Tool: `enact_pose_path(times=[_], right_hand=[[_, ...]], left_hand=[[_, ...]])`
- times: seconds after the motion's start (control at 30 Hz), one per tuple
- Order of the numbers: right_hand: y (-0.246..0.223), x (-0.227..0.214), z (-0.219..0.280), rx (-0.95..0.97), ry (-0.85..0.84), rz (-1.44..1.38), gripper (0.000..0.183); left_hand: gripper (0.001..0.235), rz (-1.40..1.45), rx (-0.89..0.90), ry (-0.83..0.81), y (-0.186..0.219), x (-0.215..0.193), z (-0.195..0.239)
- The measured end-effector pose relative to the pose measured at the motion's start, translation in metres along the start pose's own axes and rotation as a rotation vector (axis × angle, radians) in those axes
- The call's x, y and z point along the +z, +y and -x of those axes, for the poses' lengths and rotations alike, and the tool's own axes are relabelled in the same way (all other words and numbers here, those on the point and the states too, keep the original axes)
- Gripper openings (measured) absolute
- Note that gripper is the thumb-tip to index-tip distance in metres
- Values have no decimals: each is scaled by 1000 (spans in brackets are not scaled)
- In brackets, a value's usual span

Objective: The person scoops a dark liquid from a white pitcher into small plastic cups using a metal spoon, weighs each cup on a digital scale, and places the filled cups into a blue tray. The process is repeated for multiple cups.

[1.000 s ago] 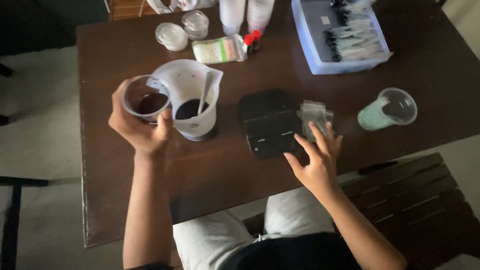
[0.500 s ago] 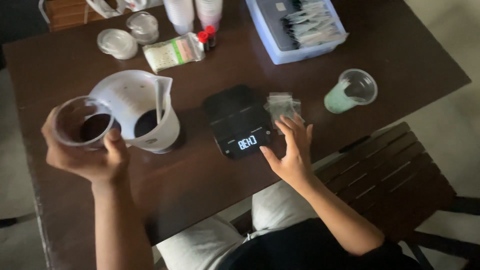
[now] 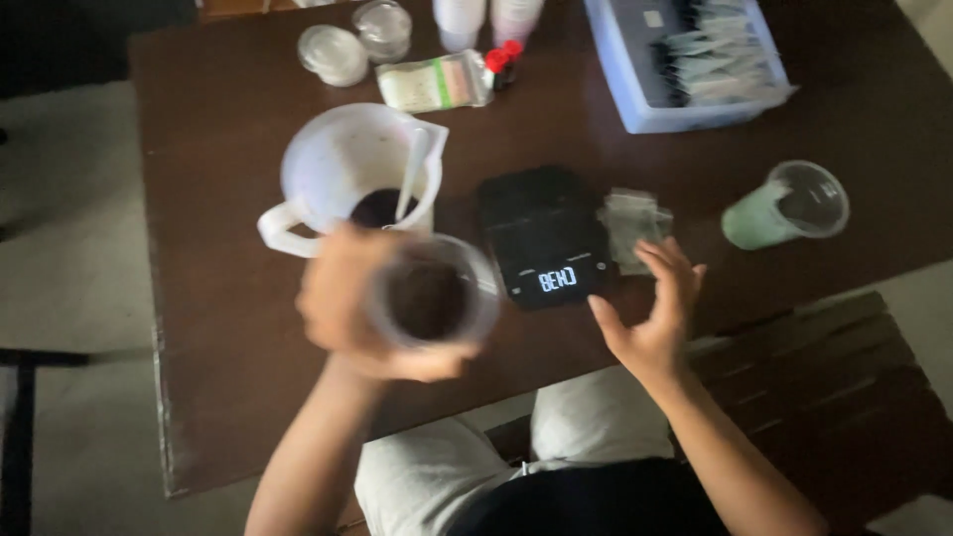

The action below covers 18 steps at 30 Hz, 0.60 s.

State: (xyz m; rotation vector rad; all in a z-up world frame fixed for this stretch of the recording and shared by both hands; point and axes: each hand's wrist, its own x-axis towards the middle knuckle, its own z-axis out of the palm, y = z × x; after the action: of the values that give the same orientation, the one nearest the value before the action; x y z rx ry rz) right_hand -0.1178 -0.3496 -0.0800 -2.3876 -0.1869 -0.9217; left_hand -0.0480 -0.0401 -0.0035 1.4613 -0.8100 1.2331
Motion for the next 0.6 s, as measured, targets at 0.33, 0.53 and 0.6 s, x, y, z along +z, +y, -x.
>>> enact_pose_path(times=[0.33,0.53,0.6], right_hand=[[-66,-26,-47,-201,-30,-666,114],[-87,-28,-77,-149,-211,-519,116],[-81,-24,-84,-118,-240,-531,120]], left_hand=[[68,402,-453,-234,47,64,-5],[71,349,-433,-253,36,73,13],[70,331,-432,-255,35,70,11]])
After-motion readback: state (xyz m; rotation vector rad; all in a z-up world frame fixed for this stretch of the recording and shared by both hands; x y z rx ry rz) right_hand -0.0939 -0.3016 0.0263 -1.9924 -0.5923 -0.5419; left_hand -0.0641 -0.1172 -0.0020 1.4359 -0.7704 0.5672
